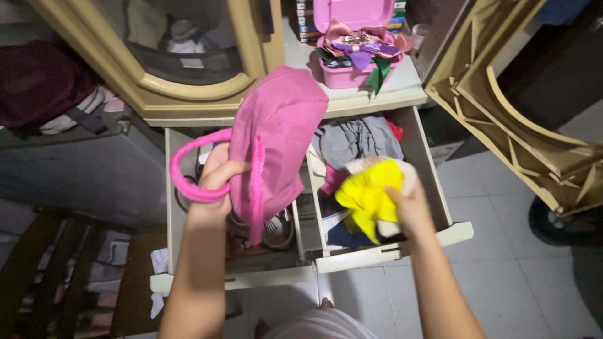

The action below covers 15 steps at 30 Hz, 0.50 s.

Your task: The person organizes items in a drawer and cabinet by sorting through cables, pouches, phone boxes, cloth items, and accessories by hand, and placing bags into the cabinet.

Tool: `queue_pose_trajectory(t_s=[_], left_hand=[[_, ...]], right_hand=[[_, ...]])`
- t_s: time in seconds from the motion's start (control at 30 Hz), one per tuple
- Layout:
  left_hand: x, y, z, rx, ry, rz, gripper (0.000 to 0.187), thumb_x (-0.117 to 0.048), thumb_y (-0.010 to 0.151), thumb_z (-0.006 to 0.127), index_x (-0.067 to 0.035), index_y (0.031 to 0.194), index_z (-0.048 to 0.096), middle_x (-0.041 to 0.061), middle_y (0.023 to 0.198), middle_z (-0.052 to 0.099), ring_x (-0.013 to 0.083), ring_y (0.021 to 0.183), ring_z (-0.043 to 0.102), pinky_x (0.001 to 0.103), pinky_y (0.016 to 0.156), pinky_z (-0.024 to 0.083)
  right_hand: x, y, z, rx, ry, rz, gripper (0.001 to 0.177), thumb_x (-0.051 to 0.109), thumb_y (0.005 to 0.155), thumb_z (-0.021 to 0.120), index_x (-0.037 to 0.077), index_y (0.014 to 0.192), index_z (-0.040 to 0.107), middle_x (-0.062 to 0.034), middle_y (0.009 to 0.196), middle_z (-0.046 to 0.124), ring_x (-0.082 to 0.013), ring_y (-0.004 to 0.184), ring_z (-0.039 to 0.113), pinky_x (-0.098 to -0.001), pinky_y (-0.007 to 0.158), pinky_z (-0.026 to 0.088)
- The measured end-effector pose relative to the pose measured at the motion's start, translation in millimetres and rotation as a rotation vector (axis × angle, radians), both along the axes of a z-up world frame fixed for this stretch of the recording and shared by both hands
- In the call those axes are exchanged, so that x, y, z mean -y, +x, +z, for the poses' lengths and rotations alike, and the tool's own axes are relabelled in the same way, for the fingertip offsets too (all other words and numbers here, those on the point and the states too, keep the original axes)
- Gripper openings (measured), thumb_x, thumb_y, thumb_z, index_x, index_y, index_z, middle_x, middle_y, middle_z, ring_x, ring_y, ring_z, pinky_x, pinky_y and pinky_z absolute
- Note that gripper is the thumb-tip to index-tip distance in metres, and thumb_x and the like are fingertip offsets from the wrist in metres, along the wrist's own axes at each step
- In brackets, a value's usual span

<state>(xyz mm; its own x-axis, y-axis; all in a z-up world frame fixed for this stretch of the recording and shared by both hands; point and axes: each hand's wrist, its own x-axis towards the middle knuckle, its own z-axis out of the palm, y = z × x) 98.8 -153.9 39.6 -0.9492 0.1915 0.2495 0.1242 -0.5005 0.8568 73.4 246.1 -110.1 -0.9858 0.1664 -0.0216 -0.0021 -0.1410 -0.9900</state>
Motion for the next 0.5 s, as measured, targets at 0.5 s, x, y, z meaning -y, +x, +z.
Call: queue_pose_trajectory(t_s=[0.5], left_hand=[[27.3, 19.4, -34.4, 0.048, -0.009, 0.122, 0.051, -0.001, 0.084, 0.062, 0.009, 0.133, 0.058, 0.012, 0.118, 0.069, 0.0207, 0.106, 0.065, 0.033, 0.097, 0.049]], right_hand=[[5.9, -110.8, -28.7, -0.265, 1.266, 0.048, 0.055, 0.037, 0.073, 0.087, 0.021, 0.124, 0.075, -0.0490, 0.149, 0.028, -0.0563, 0.137, 0.040, -0.0464, 0.117, 0.040]])
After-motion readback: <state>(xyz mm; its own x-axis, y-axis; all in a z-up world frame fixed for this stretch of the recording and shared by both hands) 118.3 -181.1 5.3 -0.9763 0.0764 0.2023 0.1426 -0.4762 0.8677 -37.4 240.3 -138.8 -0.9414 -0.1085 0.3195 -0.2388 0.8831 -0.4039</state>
